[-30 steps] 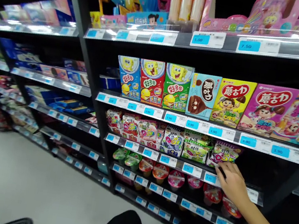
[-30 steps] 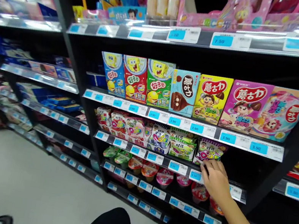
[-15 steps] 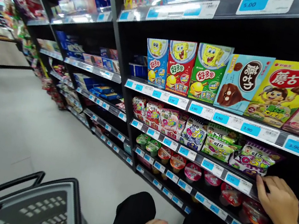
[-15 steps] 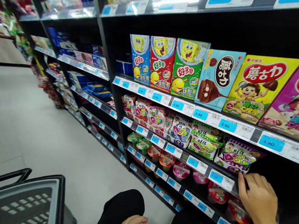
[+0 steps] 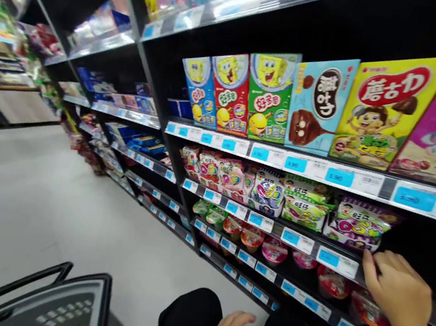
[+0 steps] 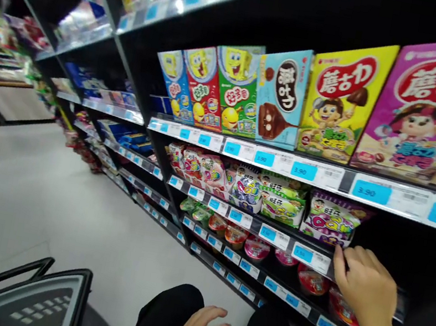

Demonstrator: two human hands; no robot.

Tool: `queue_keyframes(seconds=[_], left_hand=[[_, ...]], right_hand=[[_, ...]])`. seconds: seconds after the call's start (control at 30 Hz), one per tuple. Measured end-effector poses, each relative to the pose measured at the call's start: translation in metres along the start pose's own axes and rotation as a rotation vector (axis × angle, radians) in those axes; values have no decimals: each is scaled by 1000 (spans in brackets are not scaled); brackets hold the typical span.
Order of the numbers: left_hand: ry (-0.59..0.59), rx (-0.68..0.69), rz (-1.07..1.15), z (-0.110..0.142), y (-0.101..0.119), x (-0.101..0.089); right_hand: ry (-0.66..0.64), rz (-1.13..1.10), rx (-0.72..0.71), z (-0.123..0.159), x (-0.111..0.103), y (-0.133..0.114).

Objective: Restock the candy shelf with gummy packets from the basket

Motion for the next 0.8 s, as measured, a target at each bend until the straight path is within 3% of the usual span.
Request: queue_keyframes(seconds=[0.4,0.6,0.8], left_hand=[[-81,118,-33,-115,25,-10],[-56,188,-33,-177,30,10],[-53,215,-139,-200,27,40]], right_hand=[[-47,-83,63,4,2,7],[-49,-101,62,6,0,8],[-53,-116,71,4,0,8]])
Point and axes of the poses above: each hand's wrist, its own z-axis away from the middle knuckle, its own x-axis out of the palm, y = z × x, the point moved 10 cm from there along -z, towards the middle knuckle, and after that the axes turned 7 degrees about y, right-handed, at the moved point
